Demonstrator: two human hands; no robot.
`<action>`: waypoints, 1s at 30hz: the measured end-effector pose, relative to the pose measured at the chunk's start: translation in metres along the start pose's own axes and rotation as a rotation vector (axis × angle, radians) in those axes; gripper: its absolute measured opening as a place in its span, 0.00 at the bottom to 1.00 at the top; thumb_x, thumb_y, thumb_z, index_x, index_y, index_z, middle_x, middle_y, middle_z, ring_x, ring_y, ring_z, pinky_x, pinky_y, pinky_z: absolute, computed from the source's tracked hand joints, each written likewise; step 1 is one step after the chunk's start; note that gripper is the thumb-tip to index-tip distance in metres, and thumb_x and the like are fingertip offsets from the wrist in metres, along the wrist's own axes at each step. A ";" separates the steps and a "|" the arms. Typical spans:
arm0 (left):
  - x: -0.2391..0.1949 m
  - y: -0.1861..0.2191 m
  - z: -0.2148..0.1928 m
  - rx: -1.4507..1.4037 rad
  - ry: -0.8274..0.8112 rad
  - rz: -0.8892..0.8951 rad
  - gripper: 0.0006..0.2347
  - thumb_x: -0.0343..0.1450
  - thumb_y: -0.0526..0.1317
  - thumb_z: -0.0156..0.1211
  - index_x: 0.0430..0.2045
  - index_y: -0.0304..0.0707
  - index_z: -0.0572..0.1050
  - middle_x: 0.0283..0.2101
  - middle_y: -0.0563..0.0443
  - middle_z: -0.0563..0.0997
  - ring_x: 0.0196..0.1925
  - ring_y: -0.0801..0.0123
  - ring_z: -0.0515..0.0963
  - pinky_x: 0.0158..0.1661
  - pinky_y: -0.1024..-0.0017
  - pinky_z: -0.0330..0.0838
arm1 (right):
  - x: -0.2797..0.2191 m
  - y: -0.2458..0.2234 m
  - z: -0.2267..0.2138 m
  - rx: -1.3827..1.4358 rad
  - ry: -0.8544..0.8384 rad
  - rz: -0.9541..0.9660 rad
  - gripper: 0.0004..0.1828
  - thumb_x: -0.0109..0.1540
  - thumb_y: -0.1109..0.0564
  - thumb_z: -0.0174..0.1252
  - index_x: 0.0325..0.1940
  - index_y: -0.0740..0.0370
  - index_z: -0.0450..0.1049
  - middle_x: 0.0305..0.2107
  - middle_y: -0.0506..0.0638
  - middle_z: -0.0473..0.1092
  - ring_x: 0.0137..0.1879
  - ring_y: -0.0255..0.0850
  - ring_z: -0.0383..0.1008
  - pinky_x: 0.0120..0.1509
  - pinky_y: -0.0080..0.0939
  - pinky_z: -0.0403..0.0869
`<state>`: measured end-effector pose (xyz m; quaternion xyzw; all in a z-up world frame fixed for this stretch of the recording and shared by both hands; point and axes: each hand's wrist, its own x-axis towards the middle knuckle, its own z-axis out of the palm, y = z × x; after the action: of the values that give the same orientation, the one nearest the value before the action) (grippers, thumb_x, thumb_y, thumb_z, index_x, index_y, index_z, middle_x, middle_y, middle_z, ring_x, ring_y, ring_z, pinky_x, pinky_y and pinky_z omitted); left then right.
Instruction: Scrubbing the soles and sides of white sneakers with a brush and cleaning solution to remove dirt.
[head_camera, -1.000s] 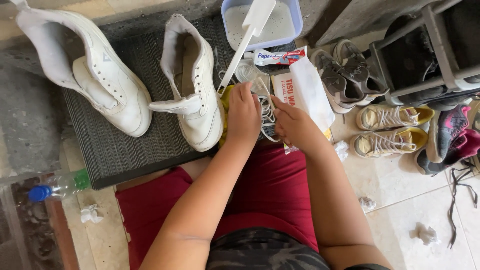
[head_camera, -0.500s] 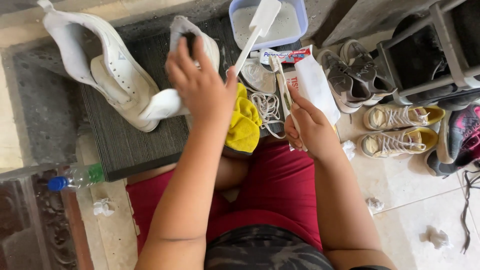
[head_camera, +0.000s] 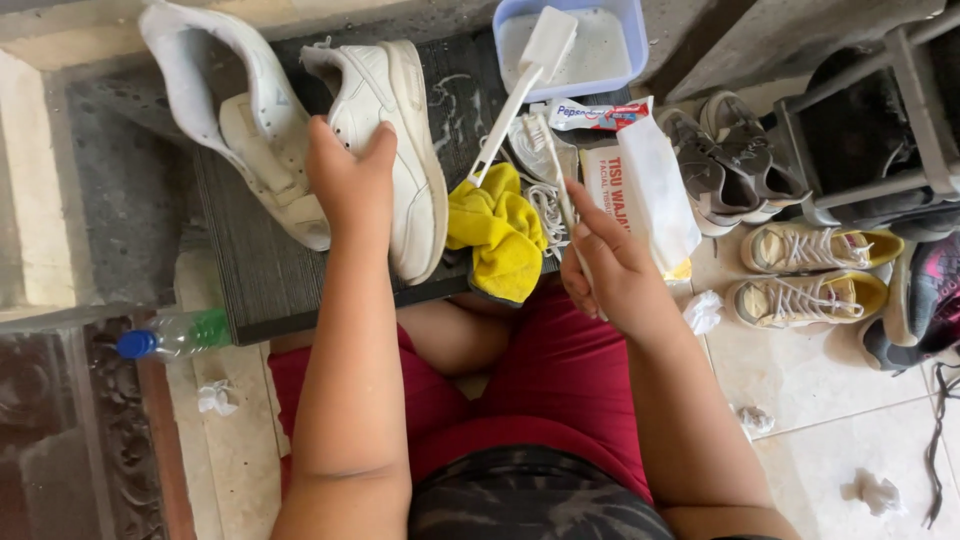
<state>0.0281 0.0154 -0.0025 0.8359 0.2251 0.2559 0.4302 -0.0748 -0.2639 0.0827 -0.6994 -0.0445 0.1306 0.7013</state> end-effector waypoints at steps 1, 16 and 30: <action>0.000 -0.003 0.003 0.000 0.003 -0.004 0.21 0.64 0.47 0.74 0.42 0.35 0.72 0.34 0.42 0.79 0.40 0.46 0.82 0.40 0.53 0.75 | -0.002 0.001 0.004 -0.002 -0.004 0.002 0.28 0.71 0.63 0.34 0.78 0.67 0.48 0.11 0.48 0.59 0.11 0.35 0.58 0.14 0.30 0.61; -0.016 0.019 0.016 0.234 0.093 -0.171 0.24 0.70 0.53 0.58 0.54 0.39 0.64 0.46 0.42 0.82 0.49 0.45 0.84 0.51 0.46 0.72 | -0.045 0.055 0.094 -0.594 0.064 -0.160 0.31 0.68 0.63 0.46 0.78 0.59 0.55 0.34 0.69 0.76 0.44 0.57 0.81 0.50 0.51 0.79; -0.025 0.040 0.028 0.192 0.176 -0.049 0.14 0.71 0.46 0.54 0.43 0.35 0.67 0.23 0.57 0.82 0.27 0.61 0.81 0.59 0.48 0.59 | 0.001 0.032 0.092 -0.725 0.114 0.184 0.33 0.68 0.52 0.43 0.80 0.42 0.52 0.19 0.56 0.67 0.24 0.45 0.63 0.37 0.40 0.65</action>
<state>0.0324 -0.0376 0.0112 0.8419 0.3055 0.2949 0.3329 -0.1006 -0.1753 0.0523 -0.9095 0.0141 0.1296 0.3948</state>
